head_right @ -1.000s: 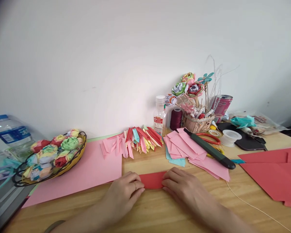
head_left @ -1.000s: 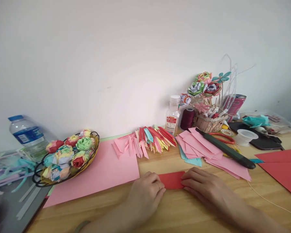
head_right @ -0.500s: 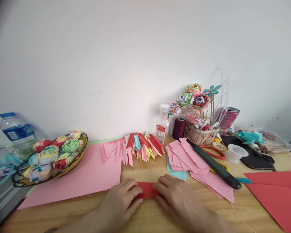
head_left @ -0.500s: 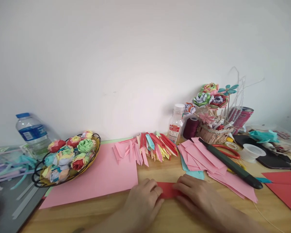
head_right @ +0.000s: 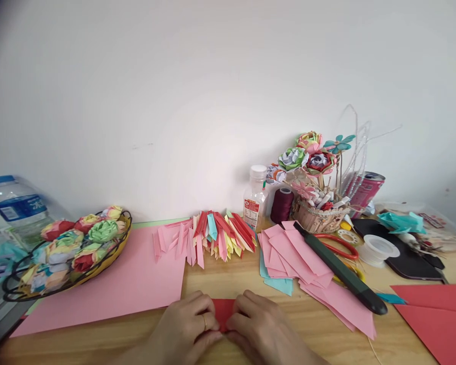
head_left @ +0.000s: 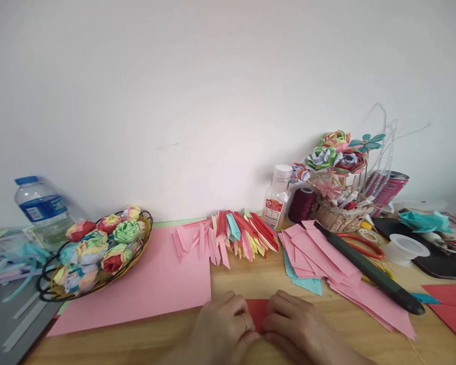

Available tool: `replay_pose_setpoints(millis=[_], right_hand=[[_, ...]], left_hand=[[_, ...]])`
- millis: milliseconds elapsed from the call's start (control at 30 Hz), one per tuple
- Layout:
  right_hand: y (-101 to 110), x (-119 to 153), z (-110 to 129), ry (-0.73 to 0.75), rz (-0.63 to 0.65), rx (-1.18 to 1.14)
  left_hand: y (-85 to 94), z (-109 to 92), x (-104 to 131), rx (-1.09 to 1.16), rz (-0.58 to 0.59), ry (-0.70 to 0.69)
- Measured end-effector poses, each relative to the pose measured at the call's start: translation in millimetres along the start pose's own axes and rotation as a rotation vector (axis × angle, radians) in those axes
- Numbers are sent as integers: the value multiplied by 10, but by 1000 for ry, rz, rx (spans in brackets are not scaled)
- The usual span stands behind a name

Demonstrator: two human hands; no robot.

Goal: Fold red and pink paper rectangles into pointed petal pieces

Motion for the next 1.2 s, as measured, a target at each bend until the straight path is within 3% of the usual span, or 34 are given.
replay_pose_setpoints(millis=[167,467,733,1200], right_hand=[[84,64,-113,-15,-18,-5],[120,90,-246,-38,-102,54],[124,90,-282,-82,-46,-34],[29,98,-476,-352,-34,-160]], left_hand=[[7,-45,3,-44,-34,-49],[48,57,37,33,-16,127],[53,86,78,129,-12,189],[165,141,69,160,-64,362]])
Point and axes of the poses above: each hand's wrist, its own x-axis away from the middle knuckle, its own y-axis out of the back of the hand, z = x × y, the point moved 6 cm from there along -x, towards the middle knuckle, and after that the axes turned 13 degrees about -y, right-handed, at the moved point
